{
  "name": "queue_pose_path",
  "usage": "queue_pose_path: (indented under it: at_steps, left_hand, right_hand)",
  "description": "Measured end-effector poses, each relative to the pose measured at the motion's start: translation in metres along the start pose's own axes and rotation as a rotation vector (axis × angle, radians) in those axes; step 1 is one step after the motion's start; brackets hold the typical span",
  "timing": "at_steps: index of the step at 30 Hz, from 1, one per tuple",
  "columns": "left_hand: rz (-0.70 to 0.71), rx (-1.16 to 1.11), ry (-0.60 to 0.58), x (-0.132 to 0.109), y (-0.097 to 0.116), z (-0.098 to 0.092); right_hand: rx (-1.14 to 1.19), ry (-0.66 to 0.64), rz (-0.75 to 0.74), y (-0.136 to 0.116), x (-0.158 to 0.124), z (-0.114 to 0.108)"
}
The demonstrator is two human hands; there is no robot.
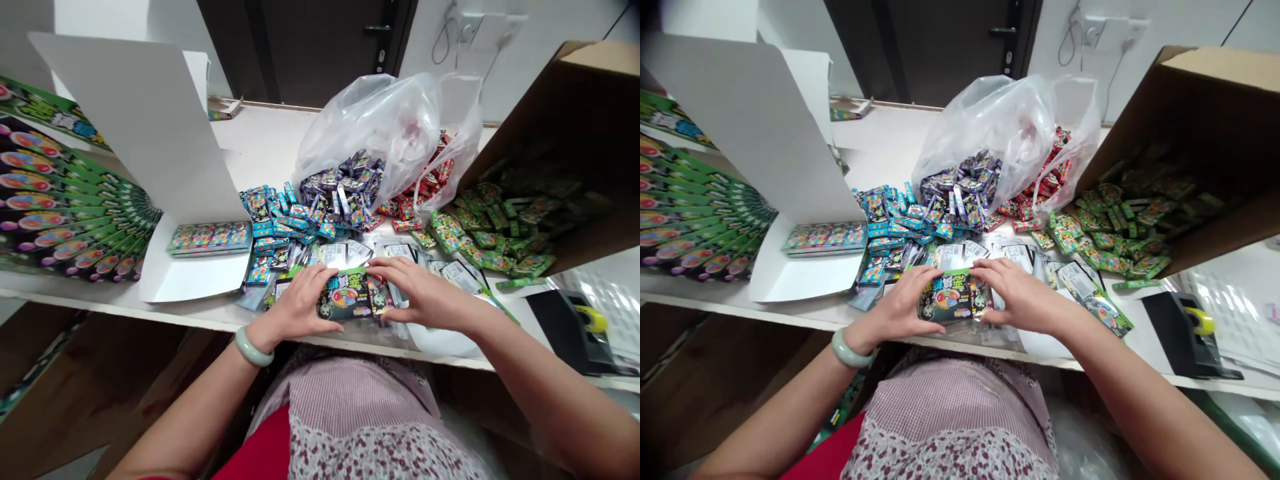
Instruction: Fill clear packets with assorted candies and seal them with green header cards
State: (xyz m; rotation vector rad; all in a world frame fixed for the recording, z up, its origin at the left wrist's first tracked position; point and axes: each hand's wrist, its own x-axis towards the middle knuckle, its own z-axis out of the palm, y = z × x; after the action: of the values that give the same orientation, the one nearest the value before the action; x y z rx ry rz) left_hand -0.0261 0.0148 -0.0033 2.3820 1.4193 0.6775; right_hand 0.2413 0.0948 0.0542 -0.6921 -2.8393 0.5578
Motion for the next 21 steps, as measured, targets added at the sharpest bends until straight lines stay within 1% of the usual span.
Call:
queue_pose_path:
  at_steps: [2,4,7,9,11,12,13,15,17,19,20,21]
  left_hand:
    - [-0.023,-0.011,-0.018,0.001,0.001,0.000]
    - [-0.038,-0.014,-0.006,0.001,0.002,0.000]
    - [-0.042,-0.022,0.041,0.000,0.000,0.001]
    - [-0.054,-0.033,0.077,-0.001,-0.001,0.003]
    - [-0.087,-0.038,0.121,0.001,-0.003,0.004]
    - [-0.099,-0.036,0.140,0.002,-0.004,0.005]
    - [-0.103,-0.032,0.152,0.003,-0.004,0.006]
    - [-0.084,-0.025,0.145,0.004,-0.005,0.008]
    - [-0.064,-0.026,0.124,0.004,-0.006,0.007]
    - [-0.085,-0.018,0.122,0.002,-0.009,0.003]
    - [-0.106,-0.007,0.131,0.000,-0.011,0.001]
    - [-0.128,0.007,0.140,-0.002,-0.012,-0.002]
  right_hand:
    - [0.053,0.048,0.043,0.004,0.002,0.007]
    - [0.110,0.112,0.074,0.006,0.004,0.015]
    - [0.152,0.246,0.107,0.005,0.010,0.024]
    - [0.185,0.355,0.157,0.001,0.016,0.029]
    - [0.283,0.435,0.223,-0.006,0.022,0.035]
    - [0.366,0.452,0.259,-0.010,0.026,0.039]
    - [0.459,0.448,0.296,-0.014,0.029,0.043]
    - [0.621,0.399,0.355,-0.018,0.036,0.050]
    - [0.696,0.322,0.375,-0.015,0.044,0.051]
    - [0.686,0.284,0.384,0.001,0.057,0.044]
    - [0.650,0.299,0.395,0.014,0.066,0.038]
    - [0.594,0.343,0.424,0.029,0.077,0.031]
